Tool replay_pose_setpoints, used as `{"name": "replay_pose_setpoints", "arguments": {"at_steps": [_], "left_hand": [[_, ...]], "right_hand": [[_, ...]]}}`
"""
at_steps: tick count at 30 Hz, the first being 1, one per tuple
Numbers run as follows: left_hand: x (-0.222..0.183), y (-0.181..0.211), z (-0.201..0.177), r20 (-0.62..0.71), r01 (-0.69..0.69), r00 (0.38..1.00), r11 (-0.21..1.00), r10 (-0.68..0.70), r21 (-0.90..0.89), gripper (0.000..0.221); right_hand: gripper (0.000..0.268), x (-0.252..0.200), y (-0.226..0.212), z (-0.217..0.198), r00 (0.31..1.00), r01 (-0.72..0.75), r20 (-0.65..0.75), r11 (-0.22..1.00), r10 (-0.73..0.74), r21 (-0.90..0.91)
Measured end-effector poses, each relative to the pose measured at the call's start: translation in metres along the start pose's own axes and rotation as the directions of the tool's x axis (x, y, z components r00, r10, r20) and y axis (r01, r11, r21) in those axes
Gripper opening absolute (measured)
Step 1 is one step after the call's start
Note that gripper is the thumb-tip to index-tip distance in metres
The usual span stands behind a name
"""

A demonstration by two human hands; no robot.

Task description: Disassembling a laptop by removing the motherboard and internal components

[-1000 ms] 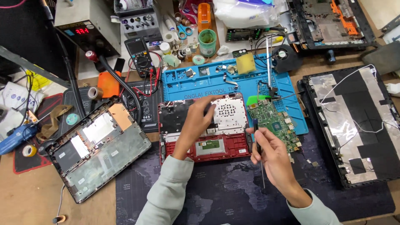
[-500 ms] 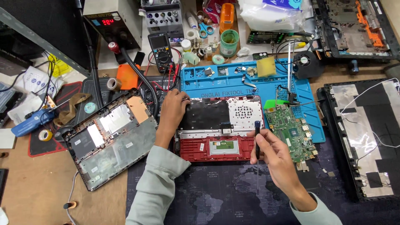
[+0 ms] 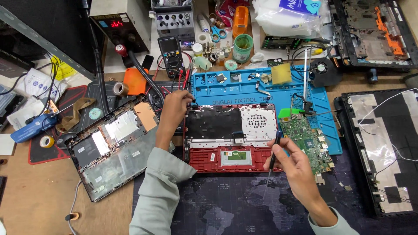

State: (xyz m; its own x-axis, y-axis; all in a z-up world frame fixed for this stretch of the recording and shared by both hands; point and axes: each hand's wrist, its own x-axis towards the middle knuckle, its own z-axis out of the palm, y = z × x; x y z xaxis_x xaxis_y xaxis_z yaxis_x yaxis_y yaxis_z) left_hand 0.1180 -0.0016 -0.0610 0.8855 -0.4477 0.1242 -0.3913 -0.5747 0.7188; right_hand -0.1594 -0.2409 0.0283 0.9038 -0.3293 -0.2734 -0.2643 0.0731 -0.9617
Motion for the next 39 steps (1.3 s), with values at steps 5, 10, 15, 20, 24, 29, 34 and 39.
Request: {"name": "replay_pose_setpoints", "arguments": {"at_steps": [5,10,15,20,24,29,34,39], "left_hand": [[-0.023,0.003,-0.022,-0.155,-0.044,0.987,0.997,0.034,-0.063,0.019],[-0.037,0.013,-0.027,-0.176,-0.032,0.984,0.993,0.012,-0.11,0.018],[-0.038,0.029,-0.015,-0.211,-0.151,0.971,0.975,0.115,-0.164,0.021],[-0.037,0.068,0.036,-0.075,-0.219,0.975,0.959,0.208,-0.183,0.018],[-0.034,0.1,0.081,0.126,-0.156,0.975,0.966,0.184,-0.206,0.014],[-0.02,0.104,0.145,0.033,-0.239,0.968,0.957,0.247,-0.162,0.017],[-0.007,0.104,0.179,0.011,-0.265,0.964,0.961,0.266,-0.073,0.025],[-0.003,0.101,0.186,0.04,-0.221,0.974,0.971,0.225,-0.09,0.019]], "right_hand": [[0.02,0.011,-0.003,-0.002,0.998,0.022,-0.06,0.999,-0.021,0.024],[0.012,0.022,-0.019,0.0,0.986,0.131,-0.104,0.991,-0.131,-0.008],[0.031,0.045,-0.032,-0.008,0.818,0.533,-0.11,0.815,-0.565,-0.227],[0.055,0.082,-0.036,-0.019,0.669,0.683,-0.125,0.672,-0.733,-0.285],[0.045,0.108,-0.036,-0.023,0.612,0.719,-0.113,0.611,-0.782,-0.332],[0.041,0.124,-0.035,-0.024,0.608,0.715,-0.078,0.587,-0.79,-0.38],[0.042,0.131,-0.03,-0.027,0.617,0.709,-0.062,0.589,-0.784,-0.387],[0.037,0.133,-0.026,-0.028,0.639,0.705,-0.038,0.605,-0.768,-0.37]]}}
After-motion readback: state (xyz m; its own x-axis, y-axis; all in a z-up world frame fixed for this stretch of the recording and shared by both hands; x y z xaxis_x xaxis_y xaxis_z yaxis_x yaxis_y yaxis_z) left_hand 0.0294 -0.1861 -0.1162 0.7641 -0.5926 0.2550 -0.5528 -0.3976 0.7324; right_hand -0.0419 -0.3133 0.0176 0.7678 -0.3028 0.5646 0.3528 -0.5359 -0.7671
